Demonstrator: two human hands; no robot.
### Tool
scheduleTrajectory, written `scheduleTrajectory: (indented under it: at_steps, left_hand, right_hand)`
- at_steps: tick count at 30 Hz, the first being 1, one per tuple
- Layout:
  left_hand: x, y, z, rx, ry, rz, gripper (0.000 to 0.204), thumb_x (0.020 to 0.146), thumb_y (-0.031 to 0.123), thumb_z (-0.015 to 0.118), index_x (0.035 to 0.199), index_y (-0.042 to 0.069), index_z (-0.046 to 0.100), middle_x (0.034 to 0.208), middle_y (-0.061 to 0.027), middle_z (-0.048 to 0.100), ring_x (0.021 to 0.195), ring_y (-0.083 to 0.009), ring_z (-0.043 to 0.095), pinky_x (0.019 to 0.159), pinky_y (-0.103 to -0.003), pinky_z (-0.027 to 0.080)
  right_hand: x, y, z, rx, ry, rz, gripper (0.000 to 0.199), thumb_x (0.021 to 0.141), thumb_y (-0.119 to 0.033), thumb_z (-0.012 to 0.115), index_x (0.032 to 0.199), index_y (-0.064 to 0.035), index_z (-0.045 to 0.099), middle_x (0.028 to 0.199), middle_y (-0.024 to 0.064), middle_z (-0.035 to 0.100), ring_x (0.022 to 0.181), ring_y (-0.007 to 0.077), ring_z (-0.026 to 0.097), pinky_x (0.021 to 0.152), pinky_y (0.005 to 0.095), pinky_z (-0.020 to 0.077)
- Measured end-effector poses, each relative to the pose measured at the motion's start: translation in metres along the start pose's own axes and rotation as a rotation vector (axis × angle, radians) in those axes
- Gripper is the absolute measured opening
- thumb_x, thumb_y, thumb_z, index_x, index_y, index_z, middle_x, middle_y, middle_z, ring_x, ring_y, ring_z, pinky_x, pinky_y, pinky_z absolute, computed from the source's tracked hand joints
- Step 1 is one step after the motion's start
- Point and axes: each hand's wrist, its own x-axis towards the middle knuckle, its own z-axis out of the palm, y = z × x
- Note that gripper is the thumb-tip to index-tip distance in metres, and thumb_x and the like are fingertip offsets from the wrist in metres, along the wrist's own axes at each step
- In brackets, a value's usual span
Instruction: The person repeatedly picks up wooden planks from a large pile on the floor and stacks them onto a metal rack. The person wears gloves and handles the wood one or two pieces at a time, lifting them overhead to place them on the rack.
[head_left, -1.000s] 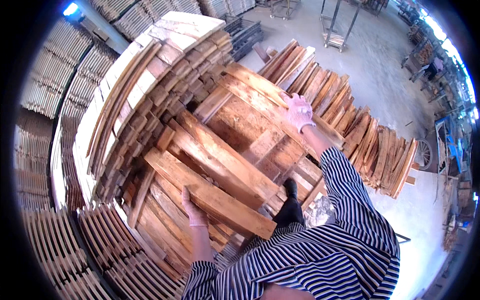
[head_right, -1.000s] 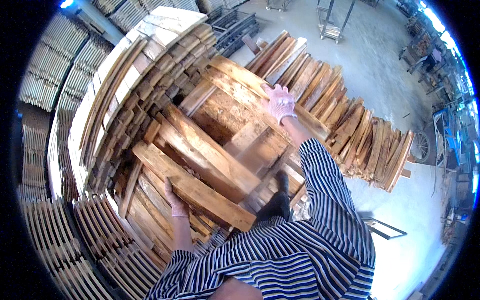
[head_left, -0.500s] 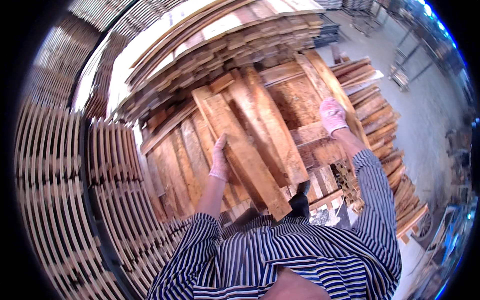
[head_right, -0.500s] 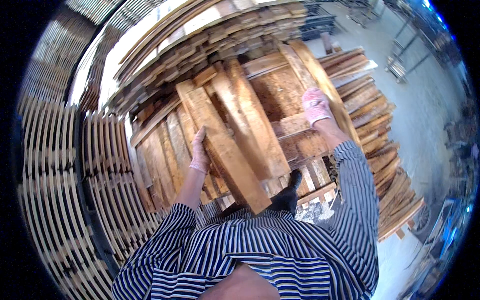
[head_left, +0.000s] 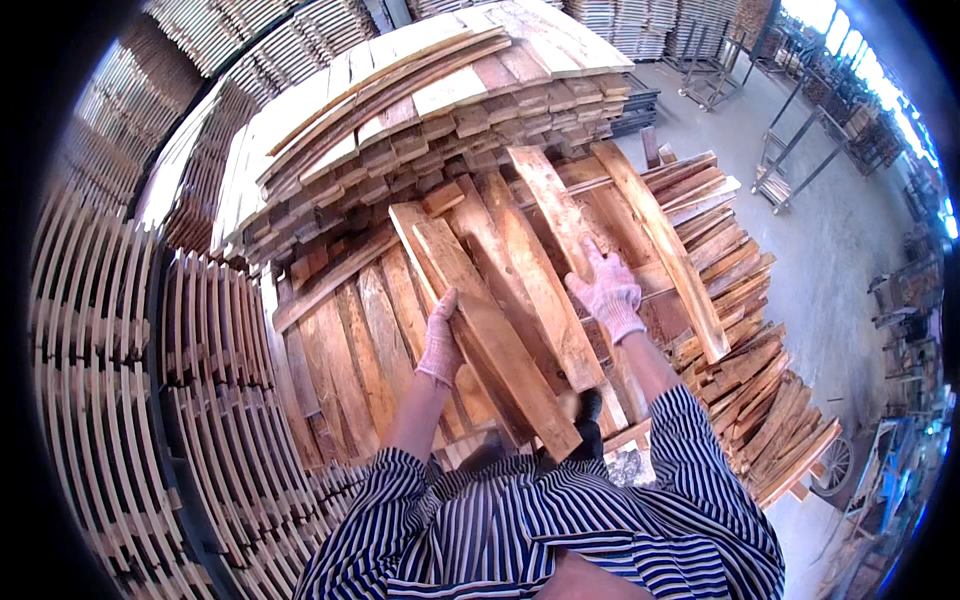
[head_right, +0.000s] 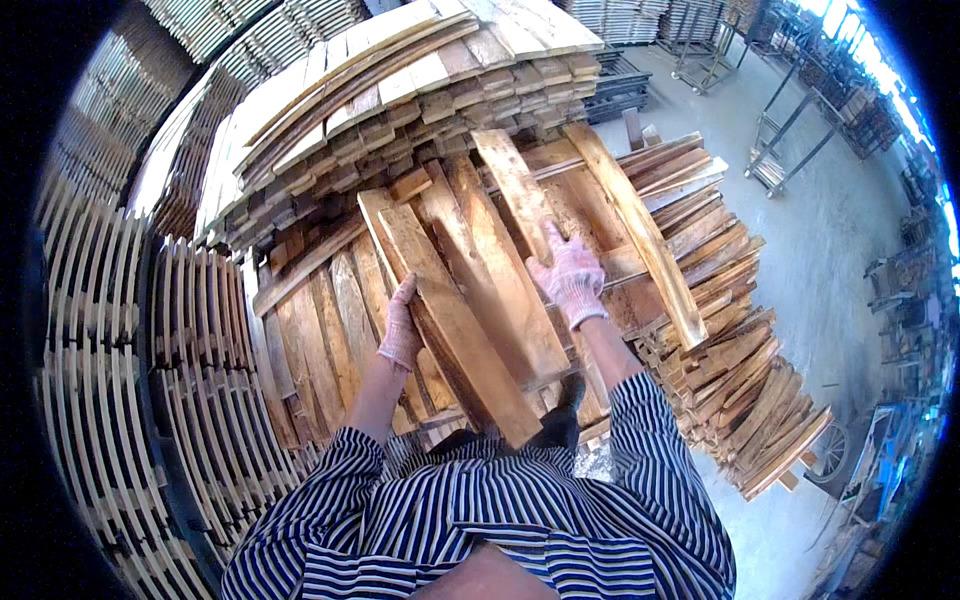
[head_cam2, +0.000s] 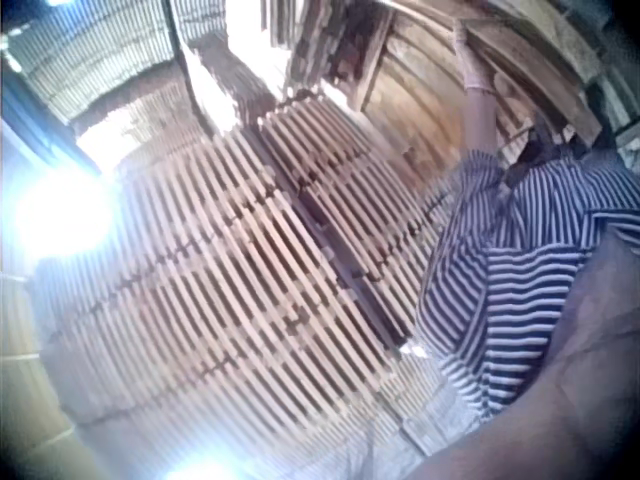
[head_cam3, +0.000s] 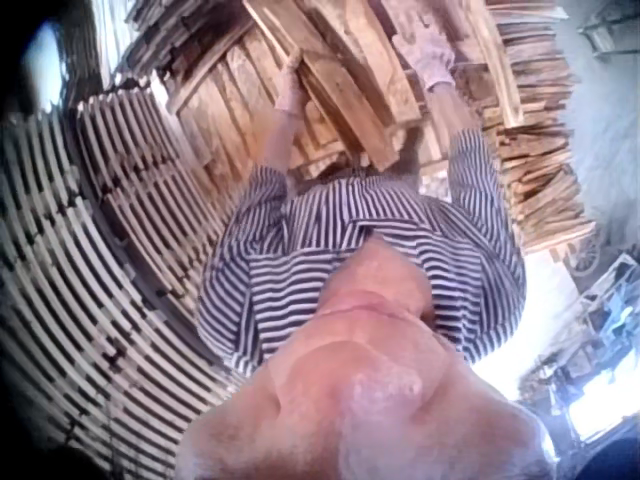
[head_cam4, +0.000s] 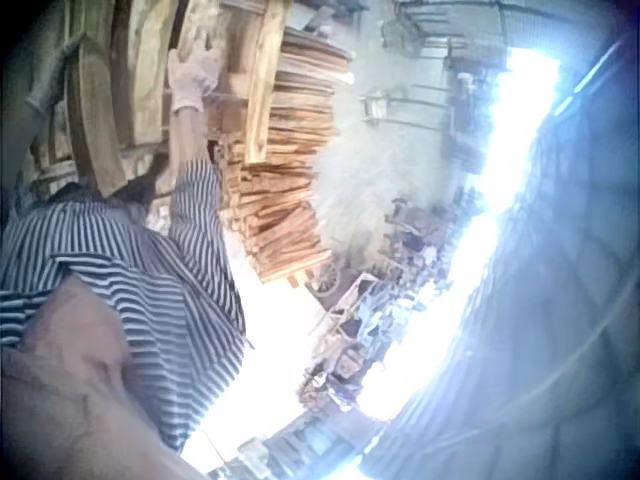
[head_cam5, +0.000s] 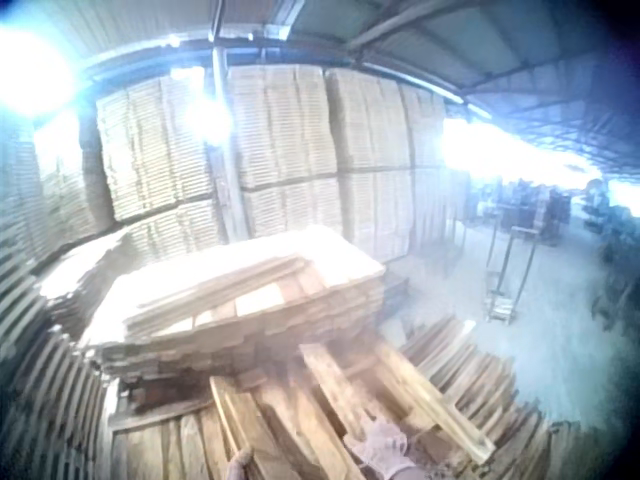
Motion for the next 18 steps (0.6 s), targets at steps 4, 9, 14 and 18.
scheduleTrajectory:
  at_steps: [4,9,14,18]
  left_hand:
    - [-0.012,-0.011,0.053,0.027,0.055,0.047,0.053,0.096,0.048,0.069,0.130,0.008,0.061,0.117,-0.0128,0.071,0.102,-0.0299,0.070,0.094,-0.046,0.059]
    - [-0.005,-0.024,0.118,0.031,-0.053,-0.016,0.062,0.102,0.050,0.061,0.146,0.007,0.051,0.140,-0.0132,0.061,0.126,-0.0324,0.059,0.109,-0.050,0.048]
    - [0.018,-0.041,0.130,-0.036,-0.159,-0.087,0.057,0.100,0.049,0.064,0.139,0.008,0.055,0.136,-0.0133,0.063,0.121,-0.0336,0.061,0.106,-0.050,0.050]
    - [0.032,-0.033,0.085,0.129,0.004,-0.020,0.049,0.101,0.046,0.060,0.128,0.004,0.060,0.117,-0.0136,0.068,0.104,-0.0299,0.067,0.089,-0.045,0.060]
  right_hand:
    - [-0.054,-0.074,-0.064,0.273,-0.408,-0.012,0.088,0.088,-0.061,0.069,0.161,-0.0228,0.037,0.135,0.0257,0.059,0.124,0.0403,0.059,0.104,0.0462,0.0498]
    - [-0.060,-0.045,-0.027,0.504,-0.269,-0.093,0.099,0.078,-0.045,0.086,0.159,-0.0149,0.038,0.141,0.0276,0.056,0.131,0.0433,0.056,0.111,0.0456,0.0450]
    - [-0.042,-0.015,-0.021,0.718,-0.201,-0.082,0.093,0.075,-0.036,0.087,0.155,-0.0135,0.046,0.141,0.0256,0.058,0.131,0.0389,0.057,0.111,0.0435,0.0454]
    - [0.022,0.019,0.000,0.141,-0.144,0.030,0.080,0.086,-0.043,0.071,0.159,-0.0299,0.042,0.146,0.0267,0.052,0.080,0.0201,0.065,0.057,0.0275,0.0567]
